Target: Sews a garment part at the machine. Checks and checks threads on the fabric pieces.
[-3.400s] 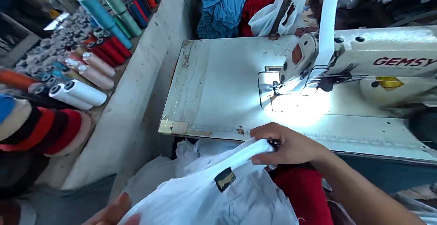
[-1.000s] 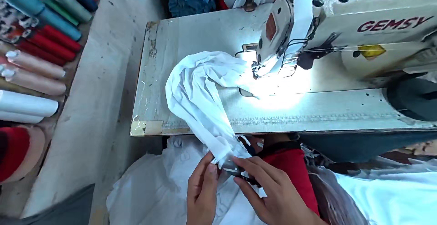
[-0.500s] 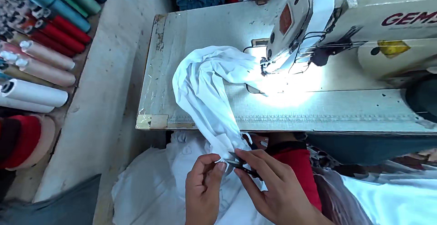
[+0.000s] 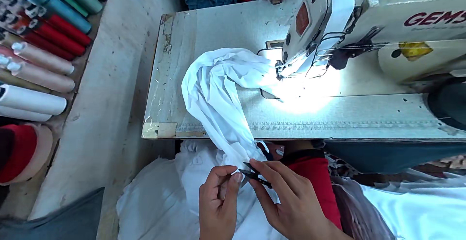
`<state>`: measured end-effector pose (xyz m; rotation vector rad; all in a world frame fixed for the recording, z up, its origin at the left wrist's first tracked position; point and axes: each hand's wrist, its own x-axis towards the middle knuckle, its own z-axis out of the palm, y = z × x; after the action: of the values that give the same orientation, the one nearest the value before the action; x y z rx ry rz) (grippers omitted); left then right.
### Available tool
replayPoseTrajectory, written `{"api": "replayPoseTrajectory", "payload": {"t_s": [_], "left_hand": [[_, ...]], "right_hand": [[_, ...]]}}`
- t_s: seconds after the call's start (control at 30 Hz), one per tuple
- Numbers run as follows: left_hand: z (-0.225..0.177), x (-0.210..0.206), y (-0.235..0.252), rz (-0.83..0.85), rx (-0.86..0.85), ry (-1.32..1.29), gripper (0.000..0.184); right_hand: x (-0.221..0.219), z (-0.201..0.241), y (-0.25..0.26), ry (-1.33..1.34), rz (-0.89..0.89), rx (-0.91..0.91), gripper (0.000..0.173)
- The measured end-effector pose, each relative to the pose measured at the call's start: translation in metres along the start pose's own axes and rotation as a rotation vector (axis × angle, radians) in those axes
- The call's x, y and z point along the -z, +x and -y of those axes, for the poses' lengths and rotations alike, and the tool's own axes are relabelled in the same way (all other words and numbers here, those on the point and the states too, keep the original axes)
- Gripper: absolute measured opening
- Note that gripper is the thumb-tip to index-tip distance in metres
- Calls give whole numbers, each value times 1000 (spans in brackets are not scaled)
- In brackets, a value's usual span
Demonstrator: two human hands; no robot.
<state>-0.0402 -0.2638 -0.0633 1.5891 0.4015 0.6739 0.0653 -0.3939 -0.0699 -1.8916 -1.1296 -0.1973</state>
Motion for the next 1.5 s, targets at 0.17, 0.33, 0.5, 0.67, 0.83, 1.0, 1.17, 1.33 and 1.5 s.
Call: {"api": "replayPoseTrajectory", "payload": {"t_s": [0.17, 0.33, 0.5, 0.67, 0.83, 1.0, 1.17, 1.33, 1.5], "left_hand": [[1, -2, 0, 8, 2, 6, 14], [-1, -5, 3, 48, 40, -80, 16], [1, -3, 3, 51, 138, -210, 19], [2, -2, 2, 45, 160, -290, 22], [2, -2, 2, 37, 165, -303, 22], [1, -1, 2, 42, 157, -297, 21], [1, -2, 1, 51, 146, -259, 20], [3, -2, 2, 66, 122, -214, 19], [4, -2, 2, 59, 112, -198, 19]], "right_hand": [[-1, -1, 0, 0, -20, 9, 31], [-1, -5, 0, -33, 7, 80, 27], [5, -6, -1, 15, -26, 3, 30], [10, -5, -5, 25, -18, -1, 32], [9, -3, -6, 22, -6, 9, 31], [9, -3, -5, 23, 2, 3, 31], [7, -2, -6, 6, -16, -3, 31], [6, 0, -6, -41, -37, 12, 30], [7, 0, -7, -106, -41, 34, 30]]}}
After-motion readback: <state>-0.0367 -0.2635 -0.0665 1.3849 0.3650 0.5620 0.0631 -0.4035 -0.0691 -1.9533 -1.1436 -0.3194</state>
